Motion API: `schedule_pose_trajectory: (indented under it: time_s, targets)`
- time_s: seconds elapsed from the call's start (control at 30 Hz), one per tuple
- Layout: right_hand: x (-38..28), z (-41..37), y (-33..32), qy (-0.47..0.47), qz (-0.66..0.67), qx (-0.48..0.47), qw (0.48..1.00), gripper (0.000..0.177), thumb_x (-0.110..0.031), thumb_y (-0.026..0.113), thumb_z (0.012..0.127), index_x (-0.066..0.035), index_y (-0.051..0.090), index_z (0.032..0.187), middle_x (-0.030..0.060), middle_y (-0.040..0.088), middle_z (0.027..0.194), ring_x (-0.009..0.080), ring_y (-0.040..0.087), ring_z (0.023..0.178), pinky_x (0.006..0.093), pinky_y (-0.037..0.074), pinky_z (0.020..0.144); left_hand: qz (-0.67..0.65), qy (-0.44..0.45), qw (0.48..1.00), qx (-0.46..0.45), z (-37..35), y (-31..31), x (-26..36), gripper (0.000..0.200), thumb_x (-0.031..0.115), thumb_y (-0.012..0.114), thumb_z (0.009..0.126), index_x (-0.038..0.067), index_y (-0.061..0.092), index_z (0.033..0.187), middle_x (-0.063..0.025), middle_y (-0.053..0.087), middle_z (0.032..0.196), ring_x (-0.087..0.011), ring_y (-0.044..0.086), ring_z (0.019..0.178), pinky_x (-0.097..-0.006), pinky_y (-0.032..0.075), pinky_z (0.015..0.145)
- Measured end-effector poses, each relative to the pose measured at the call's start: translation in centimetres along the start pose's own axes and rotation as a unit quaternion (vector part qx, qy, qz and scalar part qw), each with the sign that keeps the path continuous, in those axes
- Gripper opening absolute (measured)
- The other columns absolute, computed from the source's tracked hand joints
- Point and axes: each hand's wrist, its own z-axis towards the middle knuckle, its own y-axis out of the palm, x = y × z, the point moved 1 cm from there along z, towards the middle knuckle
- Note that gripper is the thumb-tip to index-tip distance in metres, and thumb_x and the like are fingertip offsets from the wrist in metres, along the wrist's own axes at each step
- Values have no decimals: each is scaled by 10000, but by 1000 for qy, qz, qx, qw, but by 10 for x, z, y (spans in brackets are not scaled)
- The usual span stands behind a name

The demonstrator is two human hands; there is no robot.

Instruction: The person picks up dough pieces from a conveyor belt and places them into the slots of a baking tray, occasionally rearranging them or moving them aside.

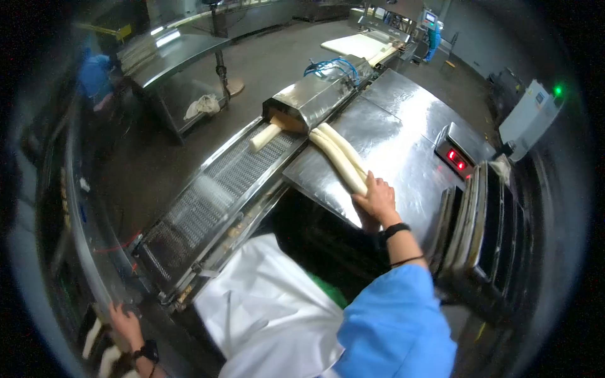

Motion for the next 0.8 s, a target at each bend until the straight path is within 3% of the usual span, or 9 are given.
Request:
schedule_pose_trajectory:
  time_s: [0.07,0.13,0.27,0.37,0.47,0.5,0.53,0.6,0.8]
  targets:
    - [-9,-8,-9,-14,11,-1,1000,795,-462,696,772,-55,415,1395,201,591,1151,354,563,1078,469,438,930,8,12,1000,18,1,9,-8,339,-6,604,733,-40,627,1069,-199,471,1385,-378,457,1261,-445,375,1058]
    - [-3,-6,-1,-10,19,27,999,729,-451,699,748,-47,481,1314,199,598,1123,349,562,1068,467,438,925,-20,0,999,-25,1,4,-9,377,-39,581,774,-23,605,1149,-206,434,1420,-379,419,1316,-433,360,1098]
    - [8,1,-7,41,66,7,997,684,-526,657,766,-25,573,1225,218,602,1116,345,567,1066,448,447,912,-11,-8,999,-41,1,-11,5,335,-25,581,791,-60,609,1123,-198,435,1422,-372,416,1318,-419,365,1095]
    - [10,3,-10,159,127,-24,979,675,-546,628,813,-19,583,1231,222,578,1160,341,552,1113,467,445,936,-10,-38,998,-54,-3,-24,22,326,-22,575,790,-72,615,1110,-199,432,1424,-370,418,1315,-418,367,1094]
    - [11,5,13,110,52,71,990,612,-462,658,830,-38,562,1261,223,552,1206,341,526,1158,490,436,951,-10,-27,999,-32,-5,-14,12,314,-22,564,788,-70,628,1092,-194,445,1417,-364,435,1302,-421,373,1083]
    - [5,-1,14,16,14,173,985,531,-364,668,853,-73,542,1278,191,543,1232,350,511,1165,499,432,958,-10,-27,999,-34,-5,-14,14,314,-22,564,788,-70,628,1092,-194,445,1417,-364,435,1302,-421,373,1083]
    - [6,-2,15,15,13,168,986,531,-364,668,853,-73,542,1278,191,543,1232,350,511,1165,499,432,958,-18,-18,999,-39,-4,-17,15,310,-20,564,785,-71,633,1083,-194,452,1411,-365,445,1292,-423,376,1076]
    - [-6,-4,0,-135,11,155,979,490,-310,655,867,-126,520,1301,161,554,1219,362,508,1151,491,431,962,-16,-9,999,-45,-4,-19,8,306,-19,564,783,-72,639,1075,-193,459,1405,-366,455,1282,-426,379,1070]
    - [17,38,15,-11,84,112,990,301,-312,563,930,-181,656,1184,150,548,1228,349,508,1142,466,466,939,4,-9,1000,1,-1,9,-11,287,6,584,743,-53,656,1015,-214,488,1363,-386,458,1264,-447,382,1053]
